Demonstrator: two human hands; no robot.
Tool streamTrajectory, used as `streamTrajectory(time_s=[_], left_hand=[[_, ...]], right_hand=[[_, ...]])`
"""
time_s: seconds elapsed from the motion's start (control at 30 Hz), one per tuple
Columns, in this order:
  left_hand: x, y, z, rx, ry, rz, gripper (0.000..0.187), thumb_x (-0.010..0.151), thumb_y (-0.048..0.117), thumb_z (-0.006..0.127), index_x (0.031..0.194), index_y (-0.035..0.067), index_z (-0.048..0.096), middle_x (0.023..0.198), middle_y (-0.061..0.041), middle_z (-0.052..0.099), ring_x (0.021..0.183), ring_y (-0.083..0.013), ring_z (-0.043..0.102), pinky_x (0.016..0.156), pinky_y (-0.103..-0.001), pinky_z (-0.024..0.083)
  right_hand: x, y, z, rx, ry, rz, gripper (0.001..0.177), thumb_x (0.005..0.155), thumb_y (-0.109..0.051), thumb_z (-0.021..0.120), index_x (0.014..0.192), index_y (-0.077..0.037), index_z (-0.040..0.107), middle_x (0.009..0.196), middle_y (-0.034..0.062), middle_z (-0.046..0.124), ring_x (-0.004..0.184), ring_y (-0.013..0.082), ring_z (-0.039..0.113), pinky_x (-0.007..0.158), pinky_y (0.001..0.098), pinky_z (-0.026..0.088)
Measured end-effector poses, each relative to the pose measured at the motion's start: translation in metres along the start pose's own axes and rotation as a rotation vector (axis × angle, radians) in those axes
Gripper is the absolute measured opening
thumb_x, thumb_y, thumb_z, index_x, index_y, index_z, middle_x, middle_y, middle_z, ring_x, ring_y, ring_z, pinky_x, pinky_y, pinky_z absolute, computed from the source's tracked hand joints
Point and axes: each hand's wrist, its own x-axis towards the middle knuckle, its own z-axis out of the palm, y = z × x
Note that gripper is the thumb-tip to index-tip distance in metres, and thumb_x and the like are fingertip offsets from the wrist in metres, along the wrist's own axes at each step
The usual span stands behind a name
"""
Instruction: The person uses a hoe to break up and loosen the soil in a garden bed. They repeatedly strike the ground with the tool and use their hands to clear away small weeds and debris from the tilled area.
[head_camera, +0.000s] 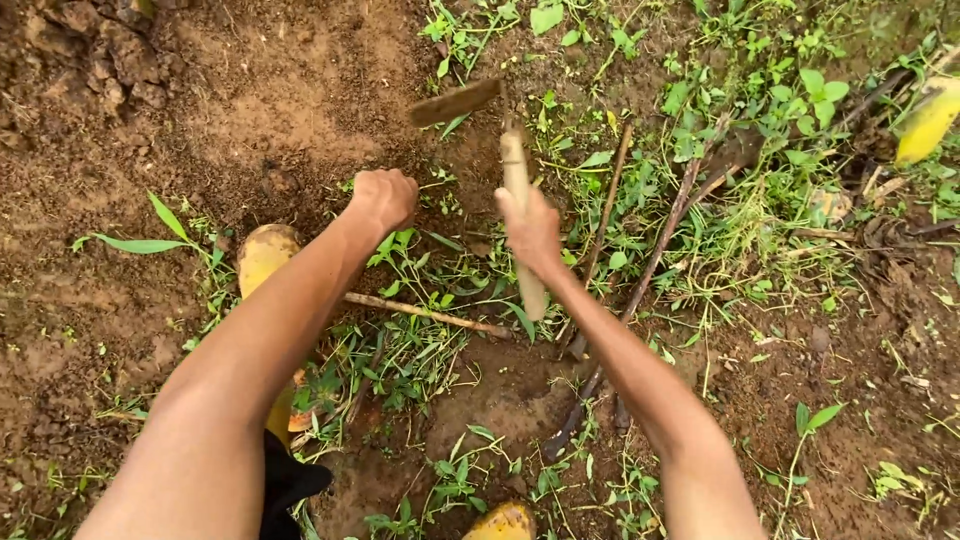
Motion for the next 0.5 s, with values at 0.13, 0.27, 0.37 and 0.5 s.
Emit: streamTrajectory(time_s=[0.13,0.27,0.37,0.5], left_hand=[[-0.029,-0.009,-0.008,0.03,0.068,-0.018,0.039,0.101,0.025,0.038,0.117,0.016,0.073,0.104,-0.006,0.073,0.098,-0.0281,0.071,0.081,-0.05,0.058],[-0.069,-0.03,-0.044,0.061,0.254,0.008,0.03,0.104,0.015,0.042,0.106,0.014,0.072,0.09,-0.005,0.07,0.085,-0.021,0.071,0.08,-0.038,0.057],[-0.101,-0.039,-0.074,-0.192,-0.019,0.032,0.033,0.108,0.012,0.04,0.107,0.011,0.072,0.092,-0.006,0.077,0.087,-0.0207,0.075,0.087,-0.039,0.061],[-0.099,-0.052,-0.054,-0.099,-0.085,0.064,0.022,0.11,0.021,0.048,0.112,0.015,0.068,0.092,-0.001,0.073,0.089,-0.0168,0.074,0.089,-0.036,0.062]], right_hand=[[-0.057,-0.011,-0.008,-0.285,-0.372,-0.022,0.052,0.107,-0.035,0.05,0.127,0.013,0.056,0.094,0.031,0.068,0.079,0.038,0.073,0.071,0.0489,0.061],[-0.057,-0.001,-0.023,-0.499,-0.486,0.031,0.044,0.103,-0.037,0.056,0.127,0.001,0.059,0.092,0.0223,0.07,0.08,0.0324,0.072,0.068,0.0449,0.06],[-0.045,-0.01,-0.035,-0.447,-0.366,-0.067,0.036,0.105,-0.028,0.055,0.118,0.005,0.059,0.077,0.0185,0.066,0.059,0.0286,0.067,0.05,0.0372,0.057],[-0.008,0.009,-0.01,-0.098,-0.101,-0.156,0.029,0.106,-0.024,0.058,0.113,0.004,0.057,0.071,0.0146,0.063,0.055,0.0205,0.063,0.045,0.0306,0.054]])
